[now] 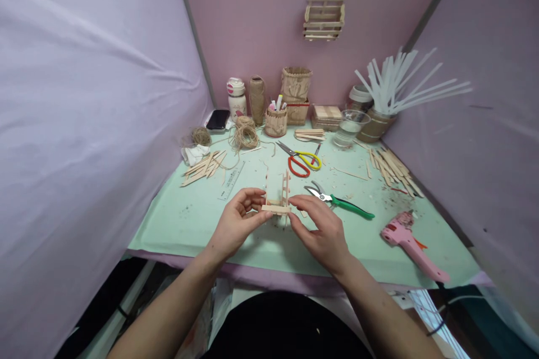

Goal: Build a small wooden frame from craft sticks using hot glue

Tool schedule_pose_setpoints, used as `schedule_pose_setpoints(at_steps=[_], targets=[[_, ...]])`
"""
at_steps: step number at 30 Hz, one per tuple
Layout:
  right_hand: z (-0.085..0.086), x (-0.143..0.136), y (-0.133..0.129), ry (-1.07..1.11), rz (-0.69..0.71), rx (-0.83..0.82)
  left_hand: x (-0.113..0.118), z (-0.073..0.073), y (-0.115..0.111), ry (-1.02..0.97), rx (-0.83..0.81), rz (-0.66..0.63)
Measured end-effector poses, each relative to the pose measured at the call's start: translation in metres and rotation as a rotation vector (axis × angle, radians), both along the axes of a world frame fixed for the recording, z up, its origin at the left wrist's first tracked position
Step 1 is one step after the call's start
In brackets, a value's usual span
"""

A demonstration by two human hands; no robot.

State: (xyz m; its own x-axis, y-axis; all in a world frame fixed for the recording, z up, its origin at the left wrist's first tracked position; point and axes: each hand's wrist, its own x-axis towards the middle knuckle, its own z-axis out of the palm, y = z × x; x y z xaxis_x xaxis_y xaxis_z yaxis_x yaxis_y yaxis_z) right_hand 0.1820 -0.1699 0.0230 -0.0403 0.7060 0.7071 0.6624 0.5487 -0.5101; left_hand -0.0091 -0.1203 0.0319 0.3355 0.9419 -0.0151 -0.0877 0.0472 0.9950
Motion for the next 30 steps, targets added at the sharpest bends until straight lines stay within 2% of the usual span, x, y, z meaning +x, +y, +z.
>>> schedule_pose_setpoints(at_steps=[10,15,18,21,25,30], targets=[[-0.001,0.003,0.002,-0.086,0.009,0.076,-0.001,0.000,-0.001,0.016,0.014,-0.012],[-0.002,0.002,0.000,-0.052,-0.002,0.046,0.000,0.000,-0.002,0.009,0.016,-0.020],[-0.002,0.000,-0.004,0.071,-0.013,-0.083,-0.001,0.001,-0.003,-0.001,0.008,-0.020],[-0.001,-0.003,-0.010,0.292,-0.028,-0.313,-0.001,0.003,-0.005,0.006,0.002,-0.015],[0.002,-0.006,-0.011,0.491,0.045,-0.586,-0.001,0.005,-0.007,0.016,0.011,-0.023],[0.005,-0.005,-0.007,0.576,0.058,-0.711,-0.002,0.006,-0.010,0.047,0.038,-0.029]])
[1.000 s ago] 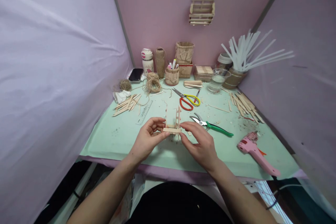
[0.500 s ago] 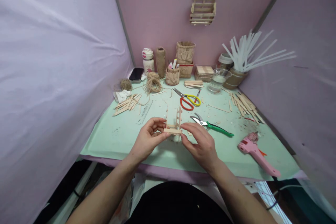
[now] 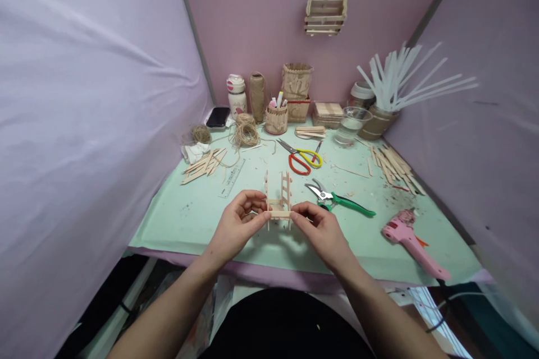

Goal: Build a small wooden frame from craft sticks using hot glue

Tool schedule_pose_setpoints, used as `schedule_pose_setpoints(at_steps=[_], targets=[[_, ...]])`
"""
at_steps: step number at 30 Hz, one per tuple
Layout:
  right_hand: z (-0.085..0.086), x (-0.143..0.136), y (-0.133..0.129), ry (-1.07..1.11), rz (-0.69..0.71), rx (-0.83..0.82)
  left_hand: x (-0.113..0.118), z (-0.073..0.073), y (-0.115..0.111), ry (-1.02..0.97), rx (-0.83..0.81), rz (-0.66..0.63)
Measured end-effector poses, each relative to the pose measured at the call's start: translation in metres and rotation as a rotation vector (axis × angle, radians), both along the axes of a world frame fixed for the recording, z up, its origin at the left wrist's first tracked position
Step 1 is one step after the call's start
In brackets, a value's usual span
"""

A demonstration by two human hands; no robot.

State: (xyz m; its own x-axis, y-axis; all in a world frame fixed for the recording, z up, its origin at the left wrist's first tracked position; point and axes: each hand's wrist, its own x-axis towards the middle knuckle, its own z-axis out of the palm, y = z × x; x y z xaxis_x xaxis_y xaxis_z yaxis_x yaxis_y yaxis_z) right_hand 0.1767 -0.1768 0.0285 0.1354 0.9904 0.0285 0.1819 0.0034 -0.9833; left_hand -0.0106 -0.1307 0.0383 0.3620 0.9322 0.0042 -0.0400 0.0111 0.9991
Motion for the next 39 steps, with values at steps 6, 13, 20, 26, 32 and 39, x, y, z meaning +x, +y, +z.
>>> schedule_pose_setpoints(at_steps=[6,13,20,26,32,39], targets=[[-0.003,0.000,-0.002,0.018,0.015,-0.015,0.000,0.002,-0.002,0.001,0.000,-0.005],[-0.003,-0.002,0.001,0.007,0.009,0.103,-0.001,0.007,0.000,0.014,0.028,0.005],[-0.009,-0.005,0.031,-0.191,0.013,0.369,-0.012,-0.003,0.036,0.067,0.240,-0.023],[-0.030,-0.010,0.053,-0.384,0.036,0.307,-0.018,-0.027,0.063,0.233,0.265,-0.029],[-0.039,-0.009,0.052,-0.508,0.056,0.270,-0.017,-0.036,0.062,0.348,0.265,-0.021],[-0.032,-0.001,0.032,-0.678,0.003,0.304,-0.028,-0.037,0.055,0.354,0.292,0.022]])
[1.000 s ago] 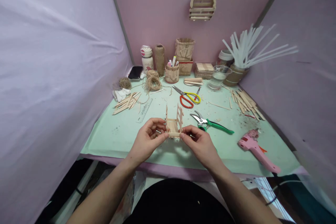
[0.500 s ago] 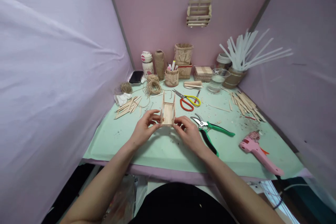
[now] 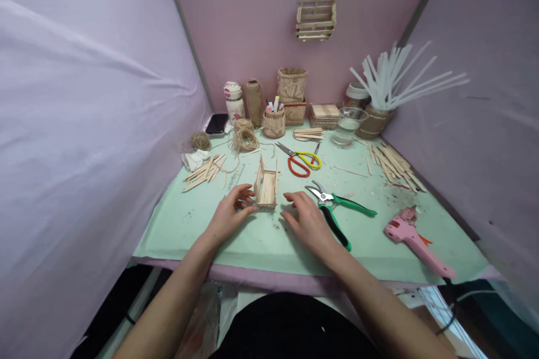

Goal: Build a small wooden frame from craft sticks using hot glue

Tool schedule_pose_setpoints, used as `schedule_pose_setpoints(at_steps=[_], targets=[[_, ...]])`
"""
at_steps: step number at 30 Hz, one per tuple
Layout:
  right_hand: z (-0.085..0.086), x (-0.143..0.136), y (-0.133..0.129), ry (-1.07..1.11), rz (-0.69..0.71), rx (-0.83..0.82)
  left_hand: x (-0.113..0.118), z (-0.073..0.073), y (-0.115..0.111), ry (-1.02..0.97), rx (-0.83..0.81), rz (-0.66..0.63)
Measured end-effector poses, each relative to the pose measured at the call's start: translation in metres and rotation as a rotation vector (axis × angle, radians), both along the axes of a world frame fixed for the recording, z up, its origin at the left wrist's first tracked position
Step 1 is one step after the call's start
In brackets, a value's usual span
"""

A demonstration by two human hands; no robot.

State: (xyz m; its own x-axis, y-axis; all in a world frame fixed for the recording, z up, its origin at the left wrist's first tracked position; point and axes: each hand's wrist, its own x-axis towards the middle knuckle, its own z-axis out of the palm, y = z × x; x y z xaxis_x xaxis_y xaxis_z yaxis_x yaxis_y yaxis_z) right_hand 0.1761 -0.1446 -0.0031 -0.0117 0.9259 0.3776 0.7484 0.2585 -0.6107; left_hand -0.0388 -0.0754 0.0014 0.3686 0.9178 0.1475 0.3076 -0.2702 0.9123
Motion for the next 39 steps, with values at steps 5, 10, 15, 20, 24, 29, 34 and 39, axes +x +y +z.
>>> schedule_pose_setpoints(at_steps=[5,10,15,20,24,29,34,39], targets=[[0.010,0.016,-0.024,-0.027,-0.019,0.206,-0.020,0.002,-0.013,-0.027,0.034,0.271],[0.009,0.036,-0.038,-0.048,-0.082,0.296,-0.047,0.013,-0.011,0.070,0.114,0.503],[0.005,0.061,-0.040,-0.055,-0.124,0.262,-0.068,0.026,0.008,0.058,0.176,0.653],[0.002,0.081,-0.041,-0.155,-0.112,0.202,-0.065,0.030,0.045,0.394,0.116,0.490],[-0.005,0.087,-0.040,-0.216,-0.124,0.131,-0.046,0.035,0.072,0.776,0.127,0.373],[-0.008,0.089,-0.040,-0.241,-0.130,0.058,-0.030,0.036,0.087,0.952,0.117,0.339],[-0.001,0.086,-0.041,-0.255,-0.157,-0.053,-0.026,0.032,0.099,1.121,0.081,0.325],[0.009,0.085,-0.043,-0.259,-0.186,-0.116,-0.029,0.035,0.110,1.223,0.097,0.227]])
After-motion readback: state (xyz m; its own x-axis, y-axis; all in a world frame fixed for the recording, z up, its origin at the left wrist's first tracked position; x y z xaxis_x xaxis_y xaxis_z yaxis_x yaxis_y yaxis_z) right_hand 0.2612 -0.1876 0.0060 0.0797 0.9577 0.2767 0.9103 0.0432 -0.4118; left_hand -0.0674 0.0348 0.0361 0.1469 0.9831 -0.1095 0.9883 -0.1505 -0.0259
